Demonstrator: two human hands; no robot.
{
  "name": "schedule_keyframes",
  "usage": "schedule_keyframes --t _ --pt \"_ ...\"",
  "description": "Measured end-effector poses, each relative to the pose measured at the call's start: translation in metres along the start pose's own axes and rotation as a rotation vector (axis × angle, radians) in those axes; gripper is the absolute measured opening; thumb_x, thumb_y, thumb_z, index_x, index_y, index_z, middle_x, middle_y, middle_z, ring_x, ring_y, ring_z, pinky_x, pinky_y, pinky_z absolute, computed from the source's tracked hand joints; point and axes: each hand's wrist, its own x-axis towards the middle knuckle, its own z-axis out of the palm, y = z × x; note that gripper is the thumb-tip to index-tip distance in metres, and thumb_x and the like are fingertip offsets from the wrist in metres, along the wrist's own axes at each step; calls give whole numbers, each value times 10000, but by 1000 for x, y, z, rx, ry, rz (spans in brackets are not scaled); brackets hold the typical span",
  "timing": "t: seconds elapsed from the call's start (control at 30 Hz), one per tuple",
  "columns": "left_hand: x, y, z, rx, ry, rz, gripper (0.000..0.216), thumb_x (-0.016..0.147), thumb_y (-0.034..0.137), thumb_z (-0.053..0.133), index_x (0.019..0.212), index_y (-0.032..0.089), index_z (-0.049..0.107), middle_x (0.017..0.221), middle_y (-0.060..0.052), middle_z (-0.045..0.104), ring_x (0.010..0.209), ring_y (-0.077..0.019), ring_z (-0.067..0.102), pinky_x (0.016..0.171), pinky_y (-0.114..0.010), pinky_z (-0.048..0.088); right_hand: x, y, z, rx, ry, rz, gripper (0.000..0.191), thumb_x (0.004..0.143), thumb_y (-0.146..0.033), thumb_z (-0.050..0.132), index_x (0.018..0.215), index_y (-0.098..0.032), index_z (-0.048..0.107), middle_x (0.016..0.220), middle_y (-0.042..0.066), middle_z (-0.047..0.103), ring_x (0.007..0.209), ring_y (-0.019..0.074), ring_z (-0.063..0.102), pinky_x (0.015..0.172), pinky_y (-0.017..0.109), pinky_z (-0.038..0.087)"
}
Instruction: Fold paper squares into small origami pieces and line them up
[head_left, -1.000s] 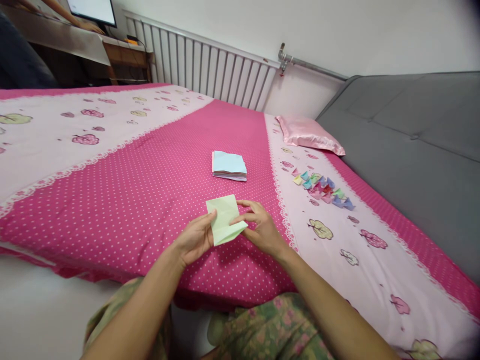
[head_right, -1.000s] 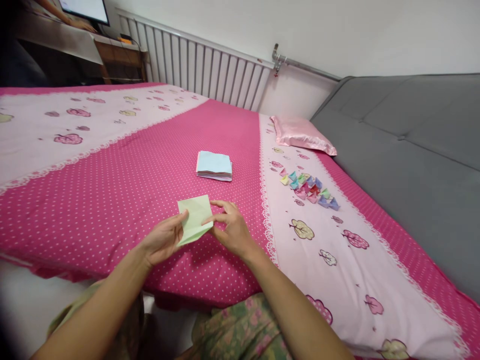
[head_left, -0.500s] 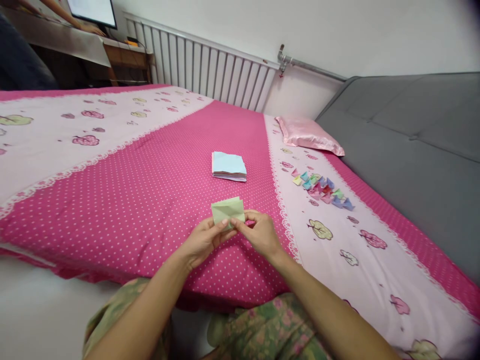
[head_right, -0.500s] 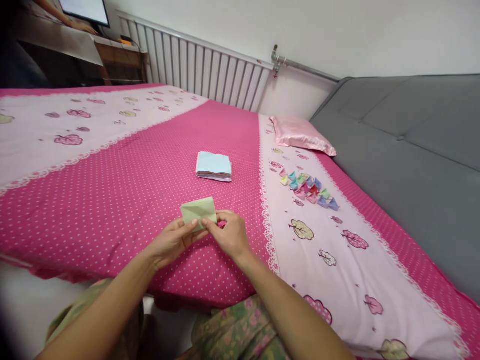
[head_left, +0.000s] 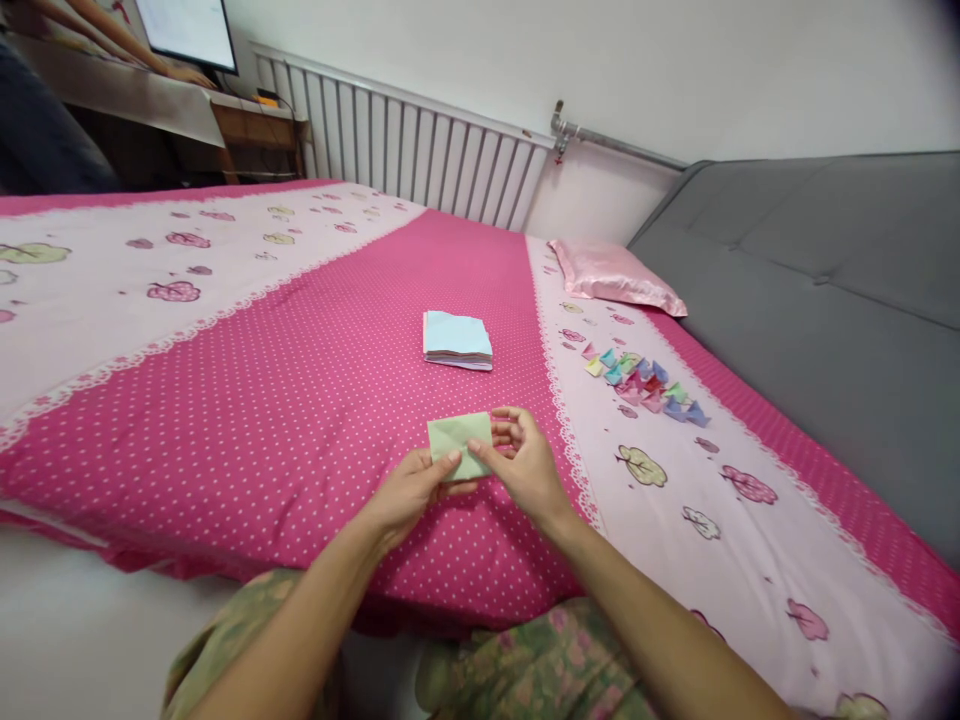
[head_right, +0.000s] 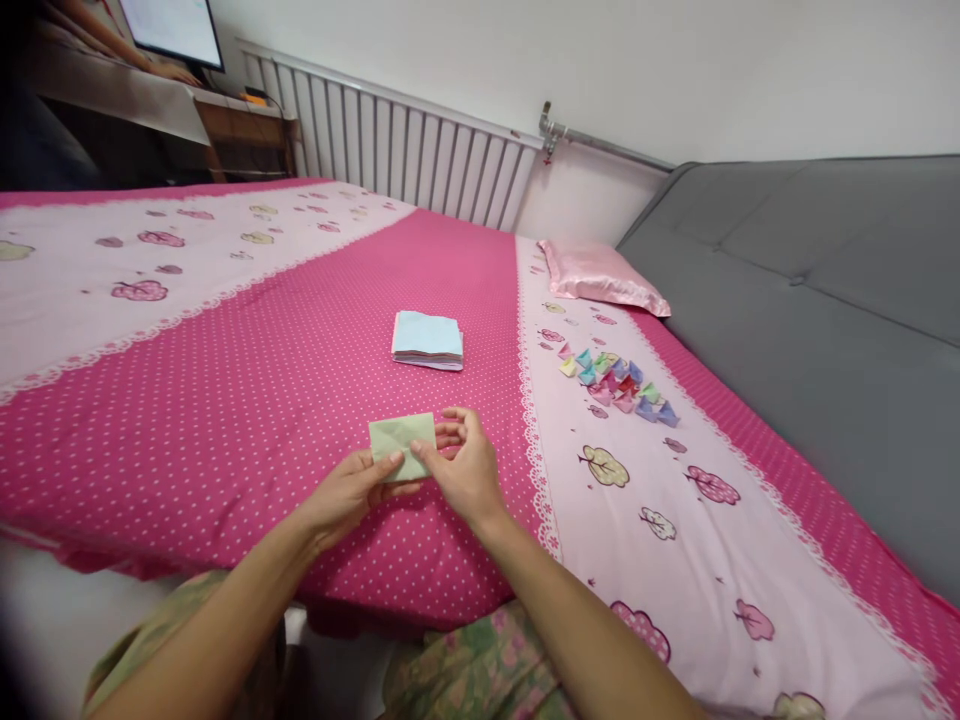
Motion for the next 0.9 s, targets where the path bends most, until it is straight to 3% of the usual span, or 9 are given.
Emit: schedule_keyframes --t 0.07,0.17,0.3,0.47,0.67,0.77,0.9 --pt "-2 -2 0 60 -6 -47 330 749 339 614 1005 135 658 988 -124 678 898 -207 626 764 -295 491 1 0 0 101 -95 46 392 642 -346 684 961 -162 551 825 57 647 712 165 607 609 272 484" --pt "-3 -4 0 132 -20 -90 338 719 370 638 925 107 686 887 -132 698 789 -188 647 708 -266 493 1 1 1 191 -148 139 271 629 -367 692 725 -131 598 705 47 640 599 145 583 532 248 451" --pt "-2 -3 -2 210 -11 -115 351 684 362 674 896 83 689 805 -138 705 702 -161 652 642 -217 481 2 3 2 268 -77 203 280 640 -381 685 679 -119 594 635 22 618 525 111 534 485 224 413" --pt "0 2 -5 222 17 -119 351 684 353 676 896 72 676 809 -152 705 710 -166 657 619 -208 476 7 3 -3 260 24 162 312 708 -421 616 652 -114 602 545 -9 566 474 83 468 450 198 362" --pt "2 4 -5 176 55 -34 265 716 286 651 905 101 658 866 -136 698 773 -183 653 687 -260 481 12 4 -13 263 73 141 296 717 -408 597 764 -117 629 608 14 629 510 121 543 495 236 425" --pt "3 4 -2 135 102 80 444 676 182 677 1106 161 568 938 -102 684 764 -161 645 698 -262 473 12 2 -14 297 61 174 320 684 -349 630 918 -130 610 671 27 669 561 151 602 547 270 473" --pt "1 9 2 101 146 147 530 666 144 659 1174 156 509 1005 -110 657 793 -172 646 724 -278 478 10 -2 -12 258 47 181 439 711 -312 604 1118 -165 527 696 27 685 584 159 627 554 274 493"
